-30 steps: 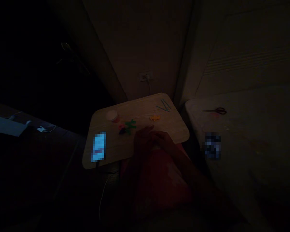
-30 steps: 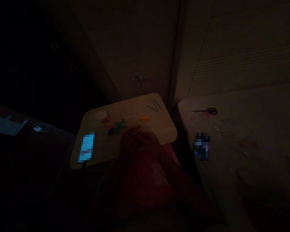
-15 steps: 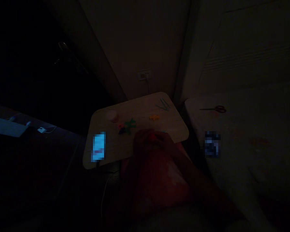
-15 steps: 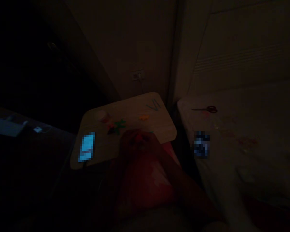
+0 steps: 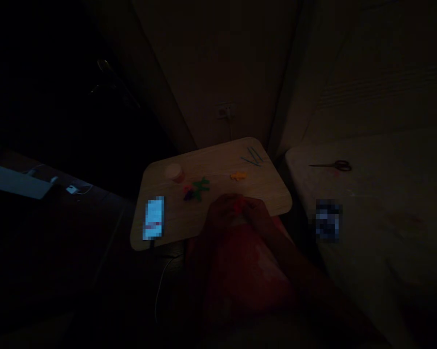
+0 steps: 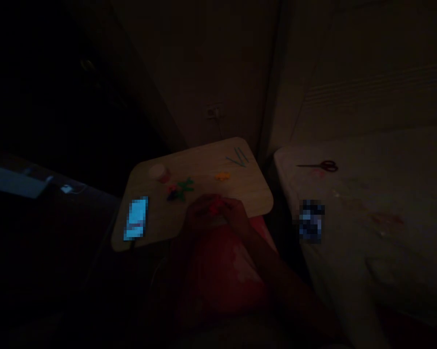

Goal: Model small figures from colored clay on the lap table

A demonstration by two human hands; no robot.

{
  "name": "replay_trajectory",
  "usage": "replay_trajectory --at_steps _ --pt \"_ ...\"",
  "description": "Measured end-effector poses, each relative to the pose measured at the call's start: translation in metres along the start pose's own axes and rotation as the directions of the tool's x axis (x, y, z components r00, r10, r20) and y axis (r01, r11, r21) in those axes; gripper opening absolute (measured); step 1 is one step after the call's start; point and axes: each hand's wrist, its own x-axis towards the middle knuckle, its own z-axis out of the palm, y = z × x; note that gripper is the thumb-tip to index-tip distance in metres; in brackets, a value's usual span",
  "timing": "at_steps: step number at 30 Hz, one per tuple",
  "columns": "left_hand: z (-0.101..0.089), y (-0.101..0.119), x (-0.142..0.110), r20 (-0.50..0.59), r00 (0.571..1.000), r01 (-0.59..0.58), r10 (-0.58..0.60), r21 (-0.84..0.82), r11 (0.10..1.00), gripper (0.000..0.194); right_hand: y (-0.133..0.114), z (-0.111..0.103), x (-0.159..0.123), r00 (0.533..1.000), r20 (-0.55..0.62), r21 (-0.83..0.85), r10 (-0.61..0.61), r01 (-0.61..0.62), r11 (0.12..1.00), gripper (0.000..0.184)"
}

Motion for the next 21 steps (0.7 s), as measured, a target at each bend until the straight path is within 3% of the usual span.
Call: replay_trajectory --at_steps 5,11,17,21 --pt "0.005 0.006 -0.001 -0.019 0.997 0.081 -0.081 0.013 0.997 0.039 0.004 0.001 0.000 0.999 0.009 -0.140 -0.052 0.053 0.989 0.047" --pt "0.013 0.011 -0.002 -0.126 0.982 0.149 -0.140 0.067 0.987 0.032 0.011 0.002 -0.003 0.997 0.029 -0.061 -0.075 0.077 0.995 0.057" --pt "0.016 0.006 -0.004 -0.146 0.989 0.062 -0.027 0.241 0.969 0.039 0.009 0.007 -0.002 0.997 0.038 -0.030 -0.069 0.070 0.997 0.050" --pt "0.021 0.005 -0.002 -0.041 0.994 -0.078 0.102 0.392 0.917 0.040 0.011 0.006 0.000 0.999 -0.035 -0.002 -0.010 0.010 1.000 0.051"
